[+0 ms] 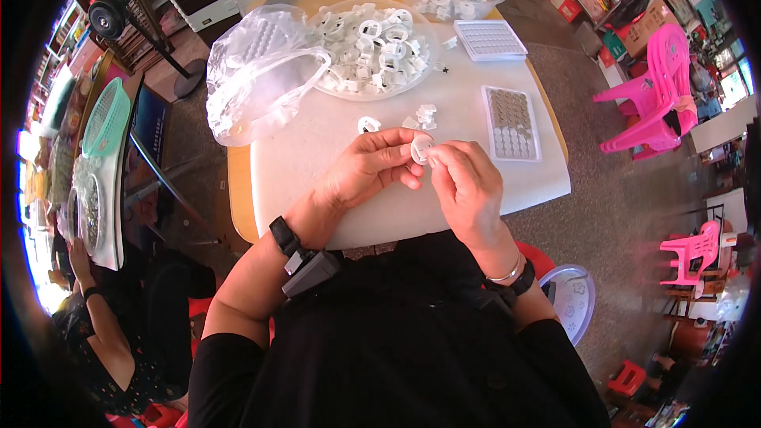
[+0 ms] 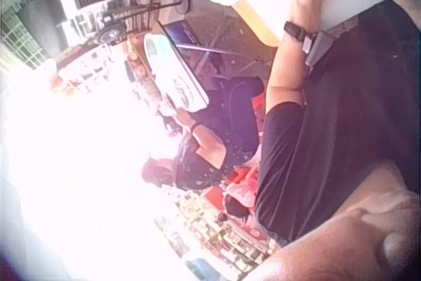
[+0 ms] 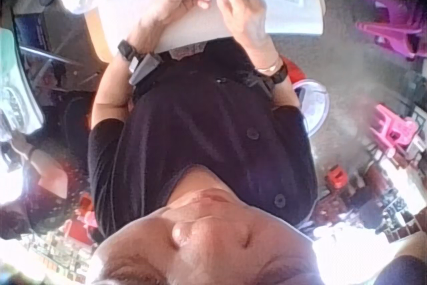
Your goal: The user is seen assembling small white electronic or plastic components by hand.
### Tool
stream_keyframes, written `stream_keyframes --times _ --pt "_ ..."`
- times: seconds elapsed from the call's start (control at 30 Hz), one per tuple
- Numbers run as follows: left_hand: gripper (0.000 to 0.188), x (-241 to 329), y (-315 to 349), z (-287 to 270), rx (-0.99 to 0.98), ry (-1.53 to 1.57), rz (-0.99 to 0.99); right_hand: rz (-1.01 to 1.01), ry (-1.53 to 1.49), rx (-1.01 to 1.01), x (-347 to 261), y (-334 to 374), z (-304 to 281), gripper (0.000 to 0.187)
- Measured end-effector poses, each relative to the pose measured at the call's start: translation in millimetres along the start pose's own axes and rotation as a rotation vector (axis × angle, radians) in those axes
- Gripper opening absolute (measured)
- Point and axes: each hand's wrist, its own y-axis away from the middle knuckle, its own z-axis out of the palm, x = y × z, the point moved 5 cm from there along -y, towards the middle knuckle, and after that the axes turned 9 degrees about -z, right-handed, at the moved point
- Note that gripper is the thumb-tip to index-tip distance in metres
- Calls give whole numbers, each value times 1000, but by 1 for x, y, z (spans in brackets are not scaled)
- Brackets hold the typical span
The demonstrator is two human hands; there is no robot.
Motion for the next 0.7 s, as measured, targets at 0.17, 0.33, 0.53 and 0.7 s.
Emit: stream_keyframes --times 0.17,0.33,0.53,0.7 --pt "30 0 1 1 36 -57 6 242 -220 20 12 3 3 15" --pt "29 -1 1 4 43 -136 -6 355 -317 23 21 6 3 9" --pt "28 -1 -2 2 33 -93 -5 254 -184 31 21 5 6 13" --pt "28 0 -2 -1 70 -65 11 214 -201 30 28 -2 11 23"
